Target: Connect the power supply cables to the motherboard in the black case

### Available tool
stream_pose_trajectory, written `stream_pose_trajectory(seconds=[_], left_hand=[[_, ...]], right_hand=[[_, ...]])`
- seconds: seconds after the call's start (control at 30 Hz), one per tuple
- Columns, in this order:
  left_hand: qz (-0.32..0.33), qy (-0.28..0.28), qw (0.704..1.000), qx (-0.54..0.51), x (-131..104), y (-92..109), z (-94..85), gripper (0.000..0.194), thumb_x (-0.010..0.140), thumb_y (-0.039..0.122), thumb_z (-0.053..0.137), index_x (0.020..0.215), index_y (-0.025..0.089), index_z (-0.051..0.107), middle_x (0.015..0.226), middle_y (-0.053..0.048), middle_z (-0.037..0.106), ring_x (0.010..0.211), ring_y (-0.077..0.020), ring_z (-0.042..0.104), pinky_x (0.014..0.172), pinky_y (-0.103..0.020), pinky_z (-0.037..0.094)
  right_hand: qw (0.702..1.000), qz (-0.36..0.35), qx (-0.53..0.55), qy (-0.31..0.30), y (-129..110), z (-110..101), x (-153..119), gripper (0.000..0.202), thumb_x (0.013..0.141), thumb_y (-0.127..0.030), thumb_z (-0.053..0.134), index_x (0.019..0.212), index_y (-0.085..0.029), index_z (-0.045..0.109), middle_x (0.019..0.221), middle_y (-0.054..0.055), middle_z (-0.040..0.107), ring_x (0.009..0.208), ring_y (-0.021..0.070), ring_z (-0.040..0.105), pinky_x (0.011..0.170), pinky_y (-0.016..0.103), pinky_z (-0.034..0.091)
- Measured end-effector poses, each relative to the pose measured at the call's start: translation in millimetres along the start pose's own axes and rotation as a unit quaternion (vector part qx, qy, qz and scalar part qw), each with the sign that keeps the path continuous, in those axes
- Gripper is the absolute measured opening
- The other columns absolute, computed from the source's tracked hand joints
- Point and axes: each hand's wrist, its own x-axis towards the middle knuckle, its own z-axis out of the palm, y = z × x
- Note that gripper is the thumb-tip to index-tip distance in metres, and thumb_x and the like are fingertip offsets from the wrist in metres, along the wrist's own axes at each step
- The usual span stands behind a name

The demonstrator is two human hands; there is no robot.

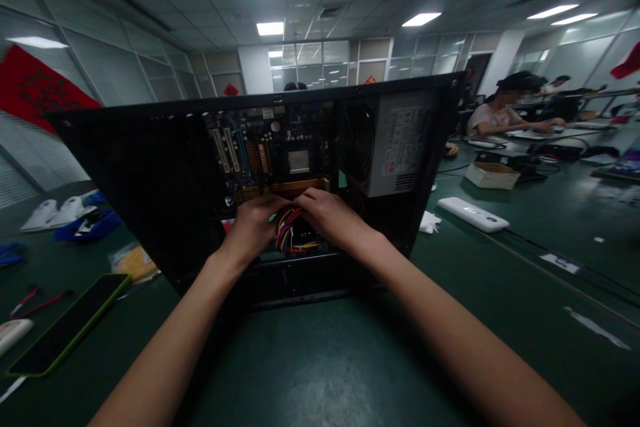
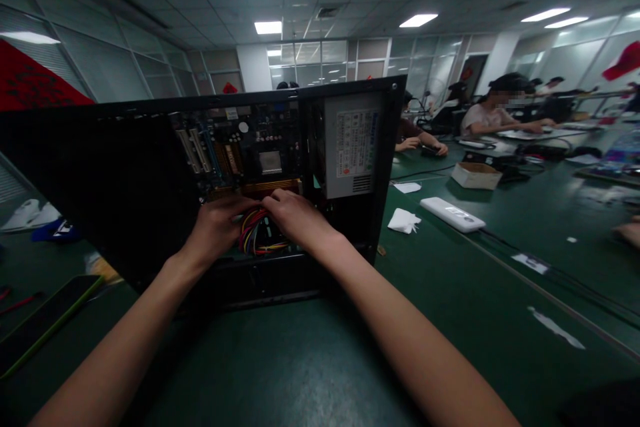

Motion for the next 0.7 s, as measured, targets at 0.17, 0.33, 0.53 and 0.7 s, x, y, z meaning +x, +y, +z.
stream_pose_trajectory(seconds=[0.17, 0.33, 0.53, 0.7], left_hand=[[0.018, -0.033, 0.999, -0.001, 1, -2, 3.1, 0.024, 0.087, 0.01, 0.063, 0.104, 0.019, 0.076, 0.101, -0.007, 0.077, 0.093, -0.0212, 0.073, 0.083, -0.031, 0.058], [-0.003, -0.06, 0.998, 0.001, 2, 1, 5.3, 0.02, 0.089, 0.014, 0.063, 0.104, 0.02, 0.075, 0.105, -0.006, 0.077, 0.097, -0.0212, 0.073, 0.088, -0.032, 0.057], [-0.05, -0.041, 0.998, 0.026, 3, -7, 7.9, 0.012, 0.088, 0.015, 0.066, 0.095, 0.019, 0.075, 0.099, -0.006, 0.077, 0.092, -0.02, 0.073, 0.086, -0.032, 0.057], [-0.032, -0.136, 0.983, 0.118, 10, -22, 10.6, 0.017, 0.087, 0.014, 0.065, 0.1, 0.017, 0.075, 0.106, -0.009, 0.075, 0.097, -0.0222, 0.072, 0.086, -0.033, 0.056]], right_hand=[[0.998, 0.032, -0.027, -0.052, -6, -5, 0, 0.021, 0.1, -0.013, 0.048, 0.112, -0.015, 0.065, 0.107, 0.009, 0.064, 0.094, 0.0179, 0.061, 0.078, 0.027, 0.041], [0.993, 0.063, -0.054, -0.08, -8, -5, 0, 0.024, 0.098, -0.011, 0.046, 0.114, -0.016, 0.064, 0.112, 0.01, 0.064, 0.094, 0.0197, 0.064, 0.076, 0.028, 0.043], [0.974, 0.158, -0.064, -0.152, -7, -5, -4, 0.026, 0.093, -0.009, 0.052, 0.113, -0.011, 0.068, 0.113, 0.016, 0.068, 0.103, 0.0246, 0.067, 0.082, 0.029, 0.048], [0.961, 0.198, -0.055, -0.183, -10, -8, -5, 0.031, 0.09, -0.005, 0.052, 0.115, -0.01, 0.07, 0.112, 0.019, 0.071, 0.102, 0.0271, 0.07, 0.079, 0.029, 0.05]])
